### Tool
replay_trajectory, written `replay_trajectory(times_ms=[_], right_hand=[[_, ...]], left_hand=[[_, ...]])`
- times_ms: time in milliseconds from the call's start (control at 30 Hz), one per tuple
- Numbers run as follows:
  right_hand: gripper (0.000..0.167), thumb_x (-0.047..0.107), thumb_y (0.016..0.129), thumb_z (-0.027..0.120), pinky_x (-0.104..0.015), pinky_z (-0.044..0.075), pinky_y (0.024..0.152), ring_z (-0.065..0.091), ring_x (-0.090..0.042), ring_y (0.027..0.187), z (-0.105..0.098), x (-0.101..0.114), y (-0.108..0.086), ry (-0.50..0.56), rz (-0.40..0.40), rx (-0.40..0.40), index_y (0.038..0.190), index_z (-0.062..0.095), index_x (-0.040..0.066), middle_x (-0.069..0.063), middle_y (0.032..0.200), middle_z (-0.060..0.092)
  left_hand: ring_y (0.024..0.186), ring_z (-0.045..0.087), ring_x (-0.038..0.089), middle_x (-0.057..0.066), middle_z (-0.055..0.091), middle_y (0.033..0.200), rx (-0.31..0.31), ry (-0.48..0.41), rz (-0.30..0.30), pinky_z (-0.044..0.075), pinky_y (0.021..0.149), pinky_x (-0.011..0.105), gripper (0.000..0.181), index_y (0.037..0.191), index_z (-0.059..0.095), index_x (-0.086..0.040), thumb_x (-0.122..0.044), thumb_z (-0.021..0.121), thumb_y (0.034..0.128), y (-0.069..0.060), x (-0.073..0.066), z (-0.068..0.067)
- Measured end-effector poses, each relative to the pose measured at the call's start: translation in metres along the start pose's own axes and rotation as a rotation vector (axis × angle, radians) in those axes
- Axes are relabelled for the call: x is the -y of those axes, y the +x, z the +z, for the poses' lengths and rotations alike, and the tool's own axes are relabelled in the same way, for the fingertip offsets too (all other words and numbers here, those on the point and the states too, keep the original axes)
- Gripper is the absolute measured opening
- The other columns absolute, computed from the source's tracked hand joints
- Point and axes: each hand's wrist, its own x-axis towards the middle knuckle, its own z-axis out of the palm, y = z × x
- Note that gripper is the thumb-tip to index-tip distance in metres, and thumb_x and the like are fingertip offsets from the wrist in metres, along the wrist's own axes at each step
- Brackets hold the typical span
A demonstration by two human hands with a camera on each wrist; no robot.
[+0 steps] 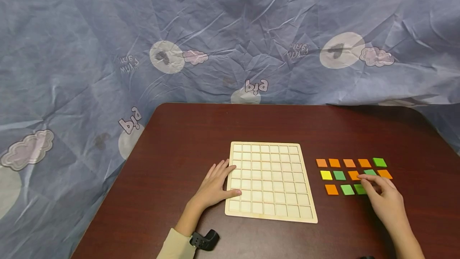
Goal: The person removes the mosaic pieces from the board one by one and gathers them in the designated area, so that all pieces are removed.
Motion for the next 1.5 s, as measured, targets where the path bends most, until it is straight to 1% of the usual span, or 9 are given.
replay_trajectory(times_ms=[167, 300, 600, 700, 767, 900, 1133, 1300, 1500], right_hand=[[0.025, 0.025, 0.092, 0.052, -0.019, 0.028, 0.054, 0.034, 0.009, 0.065, -0.001, 0.014, 0.001, -0.010, -0.032, -0.033, 0.104, 0.064, 0.007, 0.029, 0.081, 0.036], [0.022, 0.023, 0.092, 0.053, -0.020, 0.026, 0.054, 0.033, 0.006, 0.063, -0.003, 0.023, 0.005, -0.027, -0.073, -0.053, 0.102, 0.065, 0.008, 0.016, 0.084, 0.042], [0.021, 0.018, 0.091, 0.053, -0.016, 0.030, 0.054, 0.030, 0.010, 0.071, -0.007, 0.040, 0.014, -0.056, -0.154, -0.055, 0.103, 0.064, 0.004, -0.009, 0.095, 0.051], [0.025, 0.022, 0.092, 0.051, -0.024, 0.034, 0.062, 0.040, -0.004, 0.081, -0.007, 0.047, 0.017, -0.076, -0.151, -0.039, 0.107, 0.062, 0.004, -0.014, 0.100, 0.051], [0.028, 0.023, 0.092, 0.051, -0.038, 0.036, 0.073, 0.044, -0.020, 0.088, -0.007, 0.050, 0.018, -0.080, -0.156, -0.034, 0.111, 0.060, 0.004, -0.019, 0.106, 0.051], [0.036, 0.027, 0.092, 0.051, -0.062, 0.025, 0.087, 0.041, -0.042, 0.103, -0.005, 0.052, 0.023, -0.098, -0.203, -0.043, 0.121, 0.055, 0.006, -0.025, 0.119, 0.047], [0.058, 0.042, 0.089, 0.050, -0.068, 0.008, 0.099, 0.031, -0.044, 0.124, -0.002, 0.050, 0.030, -0.232, -0.265, -0.005, 0.141, 0.033, 0.024, -0.017, 0.141, 0.035], [0.072, 0.053, 0.087, 0.047, -0.074, -0.016, 0.093, 0.005, -0.049, 0.135, -0.001, 0.045, 0.031, -0.338, -0.254, 0.128, 0.146, 0.012, 0.032, -0.012, 0.153, 0.009], [0.079, 0.059, 0.085, 0.046, -0.074, -0.025, 0.086, -0.005, -0.053, 0.133, 0.001, 0.043, 0.028, -0.404, -0.239, 0.218, 0.146, 0.003, 0.034, -0.009, 0.154, -0.005]], left_hand=[[0.142, 0.012, 0.017, 0.002, 0.017, 0.153, -0.001, 0.010, 0.005, 0.006, 0.116, 0.042, 0.080, 0.142, 0.030, -0.023, -0.063, 0.055, 0.0775, 0.000, -0.001, -0.001], [0.142, 0.012, 0.017, 0.002, 0.017, 0.153, -0.002, 0.010, 0.006, 0.006, 0.116, 0.042, 0.080, 0.142, 0.030, -0.023, -0.062, 0.056, 0.0776, 0.000, -0.002, -0.002], [0.142, 0.010, 0.016, 0.001, 0.016, 0.153, 0.005, 0.003, -0.002, 0.005, 0.116, 0.041, 0.080, 0.143, 0.029, -0.024, -0.063, 0.055, 0.0777, -0.001, -0.001, 0.000], [0.142, 0.011, 0.016, 0.001, 0.017, 0.153, 0.003, 0.005, 0.000, 0.006, 0.116, 0.041, 0.080, 0.142, 0.029, -0.024, -0.063, 0.054, 0.0776, -0.002, -0.002, 0.001], [0.142, 0.011, 0.016, 0.001, 0.016, 0.153, 0.004, 0.006, 0.001, 0.006, 0.116, 0.041, 0.080, 0.142, 0.029, -0.024, -0.064, 0.054, 0.0776, -0.002, -0.002, 0.002], [0.142, 0.011, 0.017, 0.001, 0.017, 0.153, 0.001, 0.002, 0.004, 0.006, 0.116, 0.041, 0.080, 0.142, 0.030, -0.024, -0.064, 0.054, 0.0773, -0.002, -0.002, 0.002], [0.142, 0.011, 0.017, 0.001, 0.017, 0.153, 0.003, -0.003, 0.002, 0.006, 0.116, 0.042, 0.080, 0.142, 0.030, -0.024, -0.064, 0.055, 0.0772, -0.002, -0.002, 0.002], [0.142, 0.012, 0.017, 0.001, 0.017, 0.153, 0.001, 0.001, -0.002, 0.006, 0.116, 0.042, 0.080, 0.142, 0.031, -0.024, -0.064, 0.055, 0.0768, -0.003, -0.002, 0.002], [0.142, 0.012, 0.017, 0.001, 0.017, 0.153, -0.001, -0.002, -0.004, 0.006, 0.116, 0.042, 0.080, 0.141, 0.031, -0.024, -0.064, 0.055, 0.0766, -0.002, -0.001, 0.002]])
